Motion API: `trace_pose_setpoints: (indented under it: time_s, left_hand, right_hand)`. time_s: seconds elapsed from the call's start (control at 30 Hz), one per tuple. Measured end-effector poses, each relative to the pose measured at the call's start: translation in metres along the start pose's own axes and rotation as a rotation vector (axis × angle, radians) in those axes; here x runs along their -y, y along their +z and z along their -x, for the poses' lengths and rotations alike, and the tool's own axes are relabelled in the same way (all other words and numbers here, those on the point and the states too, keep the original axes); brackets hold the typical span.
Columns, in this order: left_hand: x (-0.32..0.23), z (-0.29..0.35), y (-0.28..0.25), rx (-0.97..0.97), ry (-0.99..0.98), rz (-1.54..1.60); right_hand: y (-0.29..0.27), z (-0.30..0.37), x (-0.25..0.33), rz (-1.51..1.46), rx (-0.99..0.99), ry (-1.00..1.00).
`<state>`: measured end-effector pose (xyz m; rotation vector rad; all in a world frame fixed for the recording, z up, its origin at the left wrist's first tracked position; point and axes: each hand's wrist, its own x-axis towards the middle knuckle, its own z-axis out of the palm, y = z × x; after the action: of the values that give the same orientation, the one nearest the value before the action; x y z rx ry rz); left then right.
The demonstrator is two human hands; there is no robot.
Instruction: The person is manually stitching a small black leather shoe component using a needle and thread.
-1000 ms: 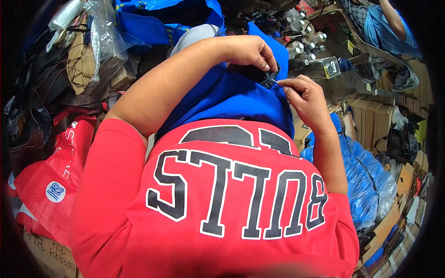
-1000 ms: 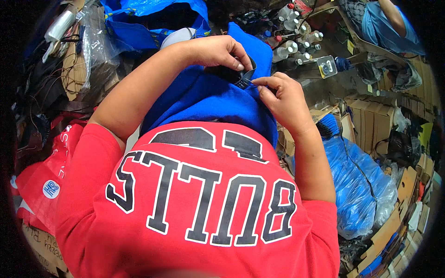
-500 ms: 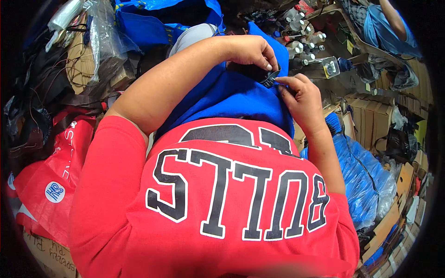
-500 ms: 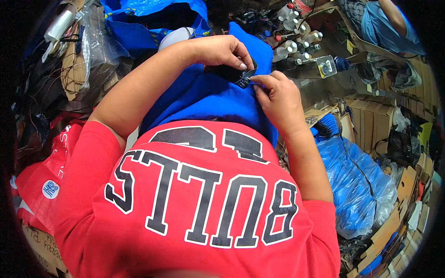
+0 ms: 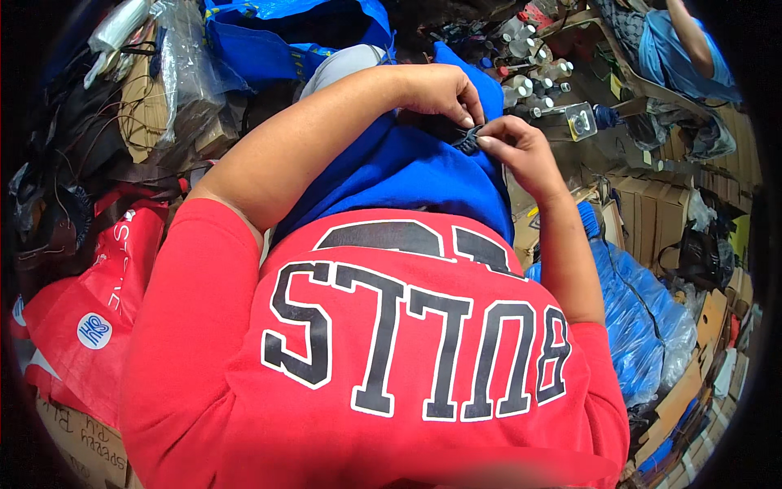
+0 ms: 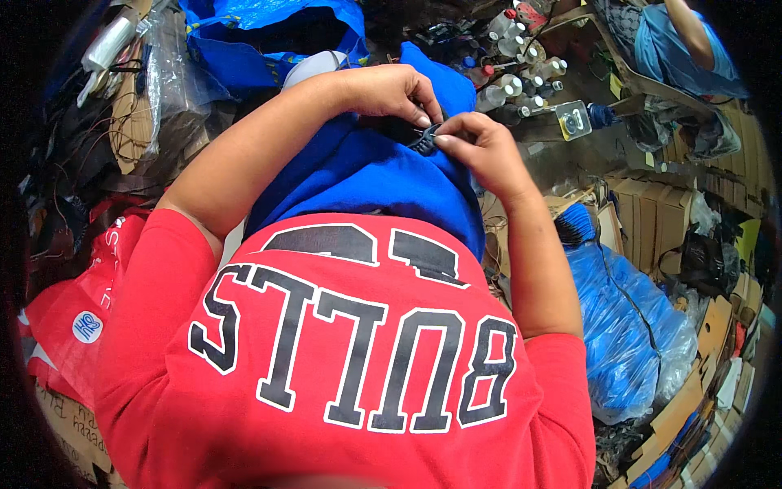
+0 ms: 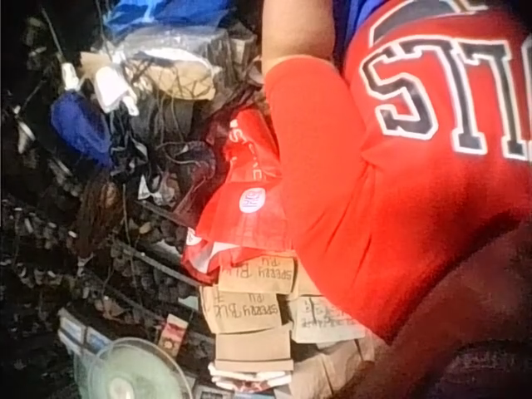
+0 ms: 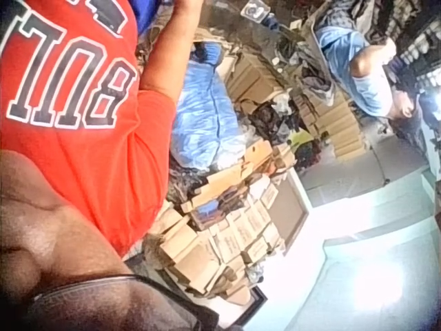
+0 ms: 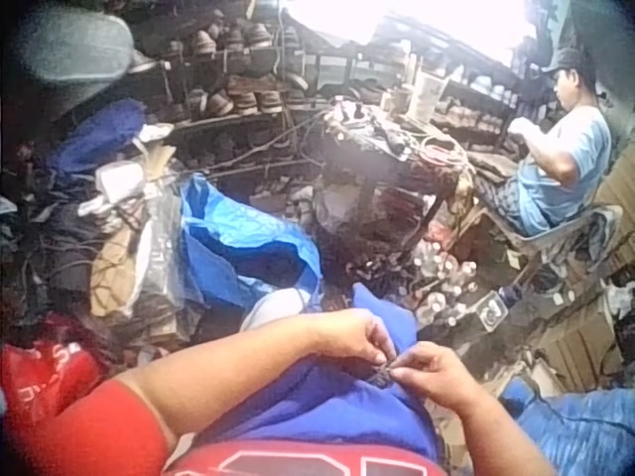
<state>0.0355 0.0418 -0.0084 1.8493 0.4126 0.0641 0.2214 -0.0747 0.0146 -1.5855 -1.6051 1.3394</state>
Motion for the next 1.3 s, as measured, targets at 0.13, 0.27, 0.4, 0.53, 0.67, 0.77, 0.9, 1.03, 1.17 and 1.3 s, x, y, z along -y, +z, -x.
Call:
trace_pose_setpoints:
  time_s: [0.13,0.27,0.4,0.53,0.67,0.77,0.9,1.03,1.17,1.3]
  left_hand:
    - [-0.009,0.008,0.002,-0.039,0.001,0.049]
    - [-0.001,0.029,0.006,-0.365,0.003,-0.22]
    - [-0.001,0.063,0.03,-0.526,0.053,-0.169]
    - [-0.005,0.077,0.051,-0.608,0.102,-0.233]
    - [-0.01,0.075,0.054,-0.689,0.117,-0.587]
    - [-0.012,0.074,0.055,-0.704,0.116,-0.424]
    - [-0.005,0.07,0.051,-0.649,0.215,-0.255]
    - [-0.005,0.073,0.054,-0.647,0.156,-0.504]
    - [-0.007,0.073,0.058,-0.699,0.07,-0.58]
    - [-0.006,0.071,0.059,-0.674,0.104,-0.471]
  right_hand:
    - [0.007,0.005,0.009,0.215,-0.132,-0.152]
    - [0.01,0.015,0.01,0.256,-0.189,-0.224]
    - [0.024,0.029,0.01,0.299,-0.265,-0.231]
    - [0.038,0.037,0.012,0.571,-0.364,-0.354]
    - [0.036,0.039,0.007,0.532,-0.321,-0.309]
    - [0.027,0.037,0.003,0.299,-0.243,-0.193]
    - [0.012,0.027,-0.002,0.195,-0.116,-0.138]
    - [0.012,0.029,0.011,0.37,-0.129,-0.106]
    - [0.022,0.037,0.021,0.721,-0.229,-0.317]
    - [0.022,0.036,0.017,0.464,-0.206,-0.194]
